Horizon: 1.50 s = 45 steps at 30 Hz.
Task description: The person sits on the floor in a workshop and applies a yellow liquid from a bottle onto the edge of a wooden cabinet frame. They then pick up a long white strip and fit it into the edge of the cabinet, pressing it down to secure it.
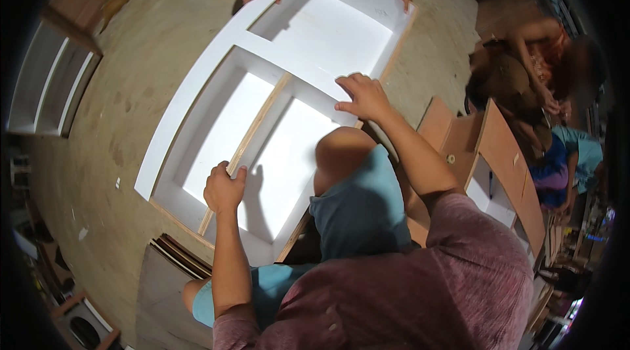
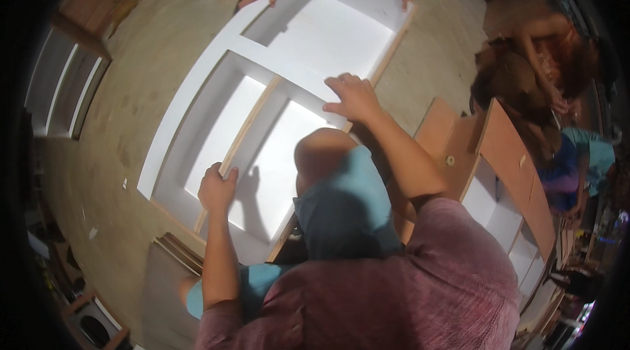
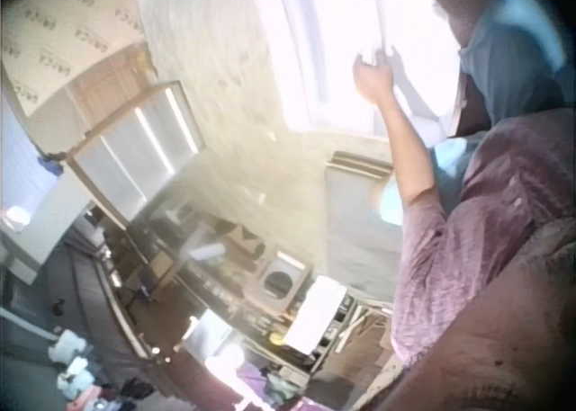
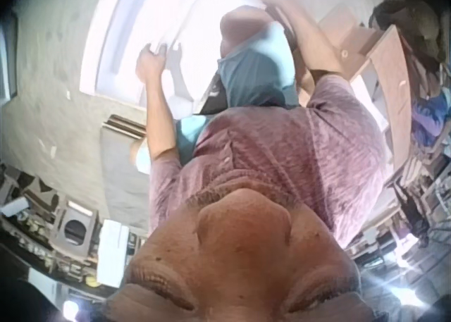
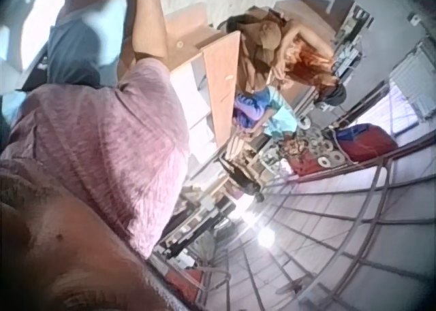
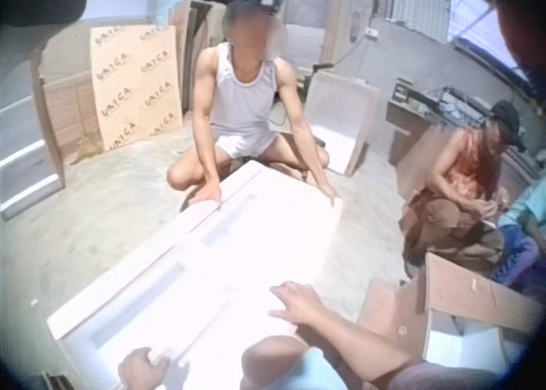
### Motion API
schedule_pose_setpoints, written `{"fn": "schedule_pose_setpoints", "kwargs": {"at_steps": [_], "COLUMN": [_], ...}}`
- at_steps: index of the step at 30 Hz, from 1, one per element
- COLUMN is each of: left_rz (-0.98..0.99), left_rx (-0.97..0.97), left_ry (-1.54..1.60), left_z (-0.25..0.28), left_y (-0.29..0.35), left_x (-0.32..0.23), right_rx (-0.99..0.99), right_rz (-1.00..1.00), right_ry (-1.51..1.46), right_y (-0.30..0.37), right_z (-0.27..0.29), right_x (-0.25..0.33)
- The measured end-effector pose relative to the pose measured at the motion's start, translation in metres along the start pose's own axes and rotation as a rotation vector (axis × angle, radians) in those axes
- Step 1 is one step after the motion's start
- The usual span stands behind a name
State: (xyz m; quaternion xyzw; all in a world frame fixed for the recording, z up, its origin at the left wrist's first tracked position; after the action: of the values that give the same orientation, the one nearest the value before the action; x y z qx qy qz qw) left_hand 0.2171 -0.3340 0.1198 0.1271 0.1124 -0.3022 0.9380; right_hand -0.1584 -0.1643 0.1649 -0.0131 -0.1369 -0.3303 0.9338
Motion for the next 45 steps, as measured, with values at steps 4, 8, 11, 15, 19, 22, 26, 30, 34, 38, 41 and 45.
{"fn": "schedule_pose_setpoints", "kwargs": {"at_steps": [4, 8, 11, 15, 19, 22, 26, 30, 34, 38, 41, 45], "left_rz": [0.006, 0.009, 0.015, 0.046, 0.049, 0.047, 0.02, 0.008, 0.004, 0.009, -0.005, 0.002], "left_rx": [-0.006, -0.018, 0.001, 0.065, 0.06, 0.056, 0.012, -0.003, -0.005, -0.013, -0.026, -0.023], "left_ry": [0.014, 0.015, 0.02, 0.04, 0.053, 0.056, 0.045, 0.046, 0.043, 0.04, 0.038, 0.05], "left_z": [-0.001, -0.002, -0.004, -0.001, -0.001, -0.001, -0.001, -0.002, -0.004, -0.002, -0.002, 0.0], "left_y": [0.0, -0.001, -0.001, 0.0, 0.0, 0.0, -0.001, -0.001, -0.001, -0.001, -0.001, -0.001], "left_x": [0.0, 0.002, 0.0, -0.002, -0.002, 0.0, -0.001, 0.0, 0.001, 0.003, 0.002, 0.001], "right_rx": [-0.18, -0.13, -0.181, -0.093, -0.06, -0.022, 0.012, 0.022, 0.054, 0.089, 0.006, -0.195], "right_rz": [-0.062, -0.256, -0.248, -0.258, -0.271, -0.278, -0.278, -0.29, -0.309, -0.348, -0.295, 0.111], "right_ry": [-0.44, -0.382, -0.189, -0.229, -0.196, -0.165, -0.134, -0.133, -0.084, 0.003, -0.081, -0.266], "right_y": [-0.007, -0.002, 0.009, 0.012, 0.011, 0.01, 0.009, 0.012, 0.013, 0.01, 0.008, 0.003], "right_z": [0.029, 0.029, 0.017, -0.004, -0.013, -0.016, -0.017, -0.015, -0.007, 0.003, 0.009, 0.025], "right_x": [-0.058, -0.101, -0.11, -0.102, -0.098, -0.096, -0.097, -0.096, -0.089, -0.076, -0.066, -0.011]}}
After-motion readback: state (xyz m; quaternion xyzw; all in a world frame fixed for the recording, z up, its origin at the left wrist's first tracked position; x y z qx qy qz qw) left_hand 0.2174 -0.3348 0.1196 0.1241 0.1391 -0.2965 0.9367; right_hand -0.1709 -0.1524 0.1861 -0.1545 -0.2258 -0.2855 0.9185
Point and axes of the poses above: each hand's wrist, its own y-axis away from the middle knuckle, its own z-axis out of the back of the hand, x = y × z, the point moved 9 cm from there along -y, towards the middle knuckle, and after that the axes turned 13 degrees about -z, right-handed, at the moved point
